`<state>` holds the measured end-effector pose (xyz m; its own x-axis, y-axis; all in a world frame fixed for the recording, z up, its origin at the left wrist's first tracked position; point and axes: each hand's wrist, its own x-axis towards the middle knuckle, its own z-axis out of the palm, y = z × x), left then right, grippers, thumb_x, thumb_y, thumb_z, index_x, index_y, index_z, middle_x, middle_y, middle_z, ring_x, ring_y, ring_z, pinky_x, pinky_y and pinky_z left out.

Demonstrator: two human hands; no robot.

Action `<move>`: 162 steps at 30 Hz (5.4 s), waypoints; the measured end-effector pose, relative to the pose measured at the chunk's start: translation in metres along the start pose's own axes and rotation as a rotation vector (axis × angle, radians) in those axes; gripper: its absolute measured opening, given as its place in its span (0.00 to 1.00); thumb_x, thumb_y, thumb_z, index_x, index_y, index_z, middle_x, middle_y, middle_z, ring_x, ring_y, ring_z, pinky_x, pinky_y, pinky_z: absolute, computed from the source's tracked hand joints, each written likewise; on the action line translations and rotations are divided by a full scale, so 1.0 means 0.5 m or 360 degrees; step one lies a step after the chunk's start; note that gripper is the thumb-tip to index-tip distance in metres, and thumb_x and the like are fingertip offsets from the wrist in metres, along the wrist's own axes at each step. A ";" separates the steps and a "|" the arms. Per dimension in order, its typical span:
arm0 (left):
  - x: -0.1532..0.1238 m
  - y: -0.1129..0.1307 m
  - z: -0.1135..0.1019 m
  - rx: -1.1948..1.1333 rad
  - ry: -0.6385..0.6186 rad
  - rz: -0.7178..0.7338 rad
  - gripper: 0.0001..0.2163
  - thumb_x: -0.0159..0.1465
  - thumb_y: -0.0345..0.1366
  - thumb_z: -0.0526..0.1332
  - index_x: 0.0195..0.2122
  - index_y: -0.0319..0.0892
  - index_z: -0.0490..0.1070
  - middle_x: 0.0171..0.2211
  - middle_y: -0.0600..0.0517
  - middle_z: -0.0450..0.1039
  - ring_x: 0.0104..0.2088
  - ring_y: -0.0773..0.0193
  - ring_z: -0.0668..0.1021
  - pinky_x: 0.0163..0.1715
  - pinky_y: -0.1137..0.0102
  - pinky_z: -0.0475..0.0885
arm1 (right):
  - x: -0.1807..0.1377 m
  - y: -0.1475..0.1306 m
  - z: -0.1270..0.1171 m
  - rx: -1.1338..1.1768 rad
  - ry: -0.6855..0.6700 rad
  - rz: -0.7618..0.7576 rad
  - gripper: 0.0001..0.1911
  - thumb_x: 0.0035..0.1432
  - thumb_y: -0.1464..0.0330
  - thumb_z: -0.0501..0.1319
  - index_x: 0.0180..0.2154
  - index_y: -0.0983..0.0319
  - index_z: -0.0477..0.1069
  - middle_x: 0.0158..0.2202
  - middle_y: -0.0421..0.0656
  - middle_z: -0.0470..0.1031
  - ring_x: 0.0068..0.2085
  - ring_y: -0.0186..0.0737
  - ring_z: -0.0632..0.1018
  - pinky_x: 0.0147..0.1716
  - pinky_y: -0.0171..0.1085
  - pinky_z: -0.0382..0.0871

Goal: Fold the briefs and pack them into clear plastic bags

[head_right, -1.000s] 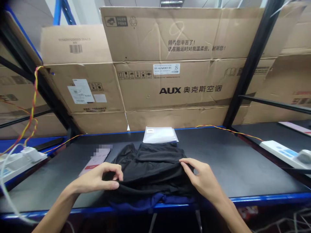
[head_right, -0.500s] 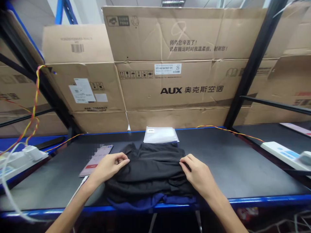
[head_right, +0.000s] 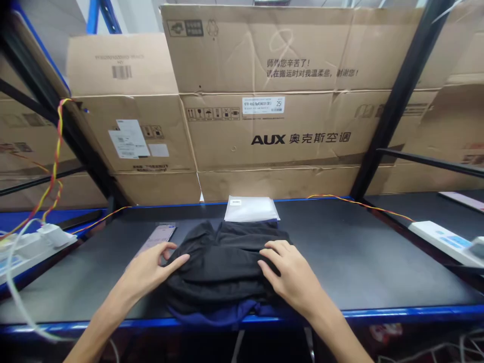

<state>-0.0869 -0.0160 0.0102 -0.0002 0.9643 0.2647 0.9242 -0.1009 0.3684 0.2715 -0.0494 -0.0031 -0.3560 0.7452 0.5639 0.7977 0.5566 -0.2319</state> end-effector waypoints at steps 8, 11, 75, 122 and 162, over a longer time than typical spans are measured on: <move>0.010 0.012 -0.002 0.0092 -0.0065 0.0025 0.21 0.61 0.52 0.58 0.50 0.47 0.74 0.38 0.51 0.76 0.37 0.56 0.79 0.35 0.67 0.69 | 0.052 -0.087 0.041 0.0183 -0.0440 -0.0127 0.23 0.66 0.60 0.56 0.61 0.58 0.66 0.64 0.46 0.64 0.65 0.51 0.63 0.62 0.51 0.62; 0.018 0.009 0.007 0.0069 -0.0073 0.0109 0.21 0.62 0.49 0.58 0.53 0.47 0.73 0.41 0.49 0.76 0.43 0.54 0.78 0.41 0.66 0.71 | 0.059 -0.095 0.051 0.0222 -0.0531 -0.0100 0.23 0.67 0.59 0.56 0.61 0.58 0.66 0.64 0.46 0.63 0.65 0.53 0.62 0.63 0.54 0.60; -0.010 0.189 0.024 -0.0186 -0.0092 0.0179 0.13 0.64 0.49 0.58 0.37 0.45 0.72 0.34 0.49 0.76 0.36 0.55 0.77 0.36 0.63 0.69 | -0.080 0.097 0.013 0.0154 -0.0324 0.0404 0.22 0.68 0.59 0.51 0.60 0.57 0.68 0.64 0.43 0.64 0.67 0.48 0.58 0.64 0.54 0.58; 0.012 0.116 0.077 -0.0069 -0.0545 0.0777 0.26 0.69 0.52 0.53 0.66 0.51 0.58 0.68 0.48 0.52 0.68 0.51 0.55 0.66 0.49 0.52 | 0.025 0.061 -0.028 0.0328 -0.0684 0.0089 0.27 0.63 0.50 0.56 0.62 0.45 0.62 0.68 0.37 0.55 0.70 0.54 0.49 0.66 0.63 0.40; 0.071 0.141 0.085 -0.0166 -0.0009 0.1163 0.15 0.68 0.28 0.52 0.51 0.44 0.73 0.50 0.50 0.75 0.50 0.62 0.76 0.52 0.66 0.72 | 0.029 0.085 -0.034 0.0556 -0.0896 0.0069 0.40 0.52 0.61 0.67 0.65 0.47 0.57 0.70 0.40 0.51 0.69 0.55 0.49 0.65 0.60 0.44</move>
<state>-0.0055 0.0215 0.0075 0.6039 0.6434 0.4706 0.6467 -0.7406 0.1827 0.3085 -0.0213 0.0090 -0.6027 0.7949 0.0702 0.6460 0.5377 -0.5418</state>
